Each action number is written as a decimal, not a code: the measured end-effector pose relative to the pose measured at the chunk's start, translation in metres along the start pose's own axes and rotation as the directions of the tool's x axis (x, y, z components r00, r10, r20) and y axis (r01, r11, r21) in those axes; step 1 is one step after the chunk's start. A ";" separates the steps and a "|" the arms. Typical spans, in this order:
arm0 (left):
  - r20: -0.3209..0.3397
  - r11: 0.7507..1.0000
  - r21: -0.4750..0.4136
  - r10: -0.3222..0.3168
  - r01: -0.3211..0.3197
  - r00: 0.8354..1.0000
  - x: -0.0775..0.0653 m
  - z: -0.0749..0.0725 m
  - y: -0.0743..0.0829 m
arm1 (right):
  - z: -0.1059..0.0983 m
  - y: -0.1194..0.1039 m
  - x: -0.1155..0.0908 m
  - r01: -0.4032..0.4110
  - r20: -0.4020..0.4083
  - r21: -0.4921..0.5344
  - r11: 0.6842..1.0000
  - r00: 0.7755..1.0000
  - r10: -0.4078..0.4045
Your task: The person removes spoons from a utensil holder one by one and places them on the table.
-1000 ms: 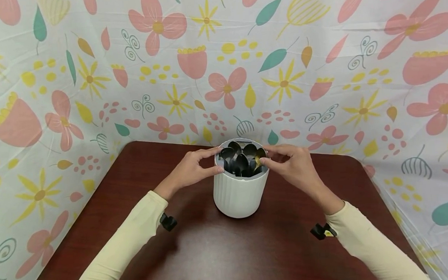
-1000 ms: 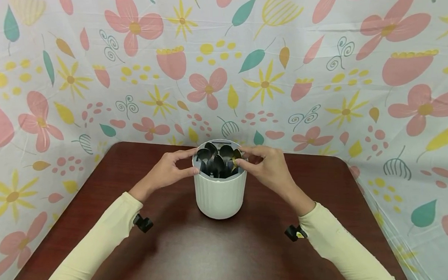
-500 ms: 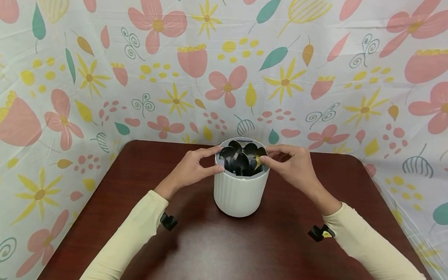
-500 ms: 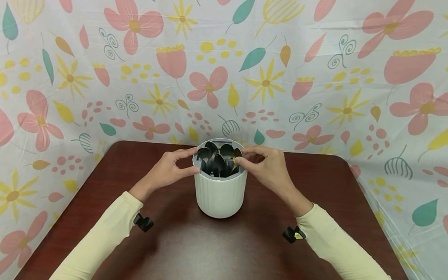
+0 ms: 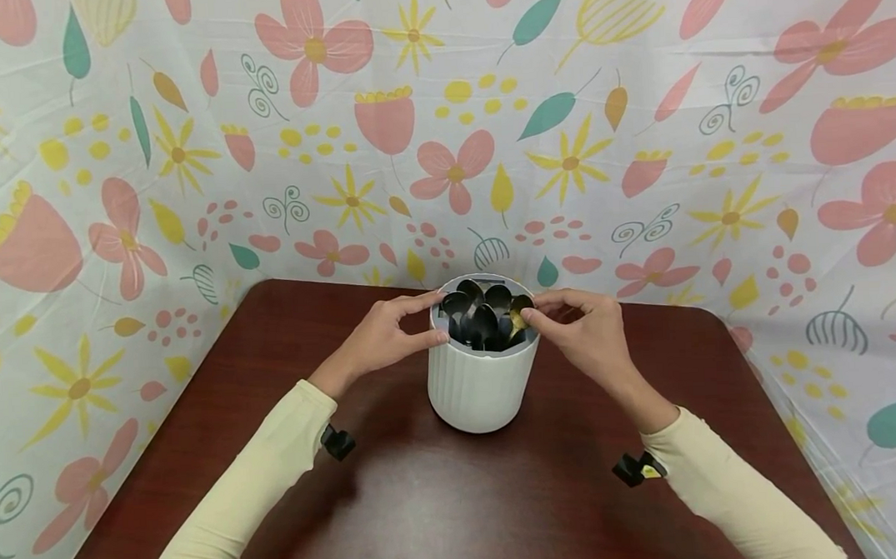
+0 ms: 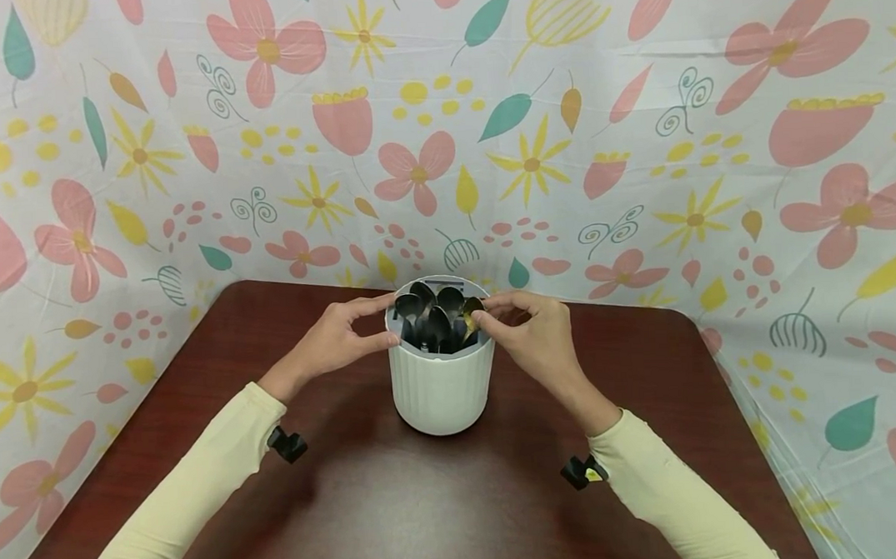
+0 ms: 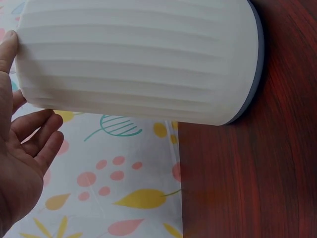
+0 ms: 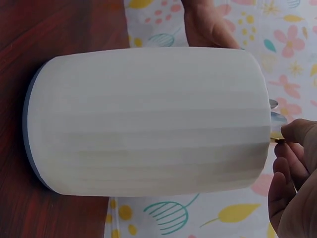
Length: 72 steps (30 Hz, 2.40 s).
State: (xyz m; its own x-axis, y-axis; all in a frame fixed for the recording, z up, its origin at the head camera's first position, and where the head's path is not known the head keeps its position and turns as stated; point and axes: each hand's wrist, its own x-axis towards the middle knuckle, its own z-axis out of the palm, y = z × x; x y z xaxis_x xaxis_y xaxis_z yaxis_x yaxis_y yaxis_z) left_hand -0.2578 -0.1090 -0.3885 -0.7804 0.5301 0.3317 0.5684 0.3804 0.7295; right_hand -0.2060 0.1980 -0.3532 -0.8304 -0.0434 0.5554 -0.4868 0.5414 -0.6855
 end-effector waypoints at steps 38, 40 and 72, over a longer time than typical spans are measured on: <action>0.020 1.000 0.008 -0.017 0.017 1.000 -0.001 -0.001 0.004 | -0.005 -0.033 0.032 0.240 -0.250 0.132 0.962 0.947 -0.203; 0.024 1.000 0.007 -0.021 0.021 0.999 -0.001 -0.001 0.004 | -0.008 -0.029 0.037 0.245 -0.252 0.135 0.960 0.945 -0.206; 0.013 0.998 -0.037 -0.049 0.049 0.999 -0.002 -0.001 0.005 | -0.082 -0.039 0.067 0.042 -0.294 0.107 0.993 0.956 -0.008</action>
State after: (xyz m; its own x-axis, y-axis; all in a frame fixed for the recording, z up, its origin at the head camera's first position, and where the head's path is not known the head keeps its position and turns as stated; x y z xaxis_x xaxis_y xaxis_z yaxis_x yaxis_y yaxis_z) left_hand -0.2543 -0.1091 -0.3847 -0.8036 0.5207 0.2881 0.5196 0.3779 0.7663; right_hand -0.2203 0.2426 -0.2506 -0.7100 0.2010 0.6750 -0.5472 0.4459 -0.7083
